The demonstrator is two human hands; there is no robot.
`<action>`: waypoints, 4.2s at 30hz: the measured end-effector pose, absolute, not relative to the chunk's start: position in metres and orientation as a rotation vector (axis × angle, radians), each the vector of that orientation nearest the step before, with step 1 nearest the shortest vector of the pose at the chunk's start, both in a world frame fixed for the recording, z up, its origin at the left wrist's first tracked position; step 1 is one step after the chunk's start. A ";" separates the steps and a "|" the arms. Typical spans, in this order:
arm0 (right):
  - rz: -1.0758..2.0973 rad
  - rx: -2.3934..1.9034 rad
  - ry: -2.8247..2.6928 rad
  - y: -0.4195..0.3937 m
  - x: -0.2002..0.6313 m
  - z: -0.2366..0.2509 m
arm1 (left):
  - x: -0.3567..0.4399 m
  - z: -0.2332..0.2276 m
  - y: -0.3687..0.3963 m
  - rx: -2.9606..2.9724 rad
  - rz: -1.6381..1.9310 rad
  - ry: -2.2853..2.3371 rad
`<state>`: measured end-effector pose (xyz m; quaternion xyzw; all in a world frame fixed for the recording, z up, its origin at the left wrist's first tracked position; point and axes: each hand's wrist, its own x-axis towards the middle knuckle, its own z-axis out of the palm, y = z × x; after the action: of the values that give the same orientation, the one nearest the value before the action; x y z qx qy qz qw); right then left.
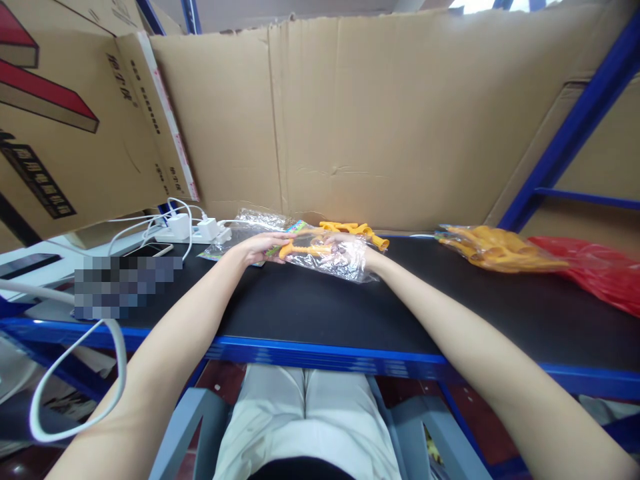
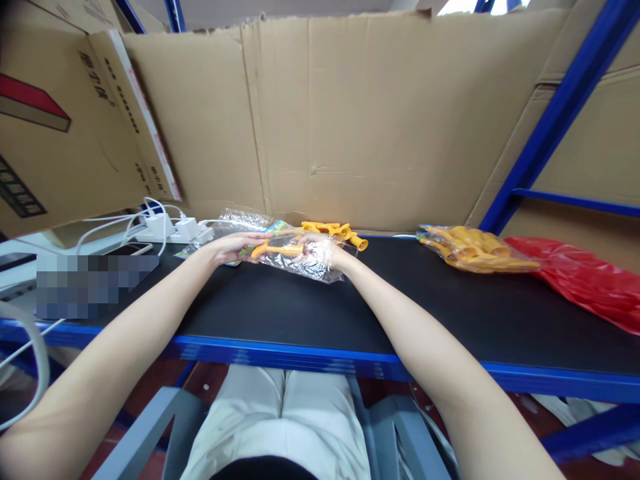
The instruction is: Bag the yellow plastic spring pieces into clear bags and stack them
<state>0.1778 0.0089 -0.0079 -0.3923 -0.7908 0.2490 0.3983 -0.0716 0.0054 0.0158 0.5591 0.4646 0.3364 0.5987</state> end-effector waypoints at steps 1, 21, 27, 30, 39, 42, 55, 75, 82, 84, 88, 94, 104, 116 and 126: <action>0.664 -0.992 -2.015 0.009 0.179 -0.008 | -0.071 0.015 0.006 1.307 0.777 1.080; 0.780 -0.965 -2.290 -0.009 0.187 -0.005 | -0.074 0.016 0.007 1.296 0.799 1.071; 0.770 -0.816 -2.385 -0.015 0.185 0.002 | -0.079 0.013 0.014 1.296 0.962 1.301; 0.806 -0.801 -2.404 -0.017 0.184 0.003 | -0.080 0.011 0.015 1.423 1.146 1.510; 0.872 -0.833 -2.348 -0.017 0.182 -0.001 | -0.043 -0.002 -0.001 1.992 1.284 1.288; 0.935 -0.861 -2.299 -0.020 0.181 -0.001 | -0.032 -0.009 -0.002 2.136 1.166 1.202; 0.466 -1.165 -2.093 0.004 0.201 0.007 | -0.025 -0.027 0.013 2.086 0.972 1.340; 0.145 -1.980 -1.713 0.047 0.293 -0.019 | -0.031 -0.020 0.012 2.332 0.195 1.918; 0.275 -1.567 -1.327 0.048 0.294 -0.008 | -0.037 -0.020 0.015 2.318 0.129 1.932; 0.155 -1.520 -1.257 0.049 0.297 -0.005 | -0.039 -0.021 0.016 2.326 0.123 1.937; -0.010 -1.436 -1.135 0.052 0.303 0.000 | -0.040 -0.022 0.018 2.329 0.125 1.932; 0.190 -1.217 -0.931 0.045 0.287 0.025 | -0.041 -0.020 0.017 2.295 0.116 1.951; 0.927 -1.095 -1.282 0.000 0.234 0.049 | -0.049 -0.015 0.015 2.265 0.088 2.008; 0.737 -1.501 -1.490 -0.005 0.226 0.045 | -0.062 -0.017 0.025 2.257 0.101 1.994; 1.221 -1.210 -1.397 -0.006 0.207 0.030 | -0.059 -0.014 0.022 2.313 0.064 1.943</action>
<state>0.2067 -0.0061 0.0304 -0.4888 -0.5641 0.4931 0.4469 -0.0591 0.0216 -0.0140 0.7641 0.6419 0.0210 0.0601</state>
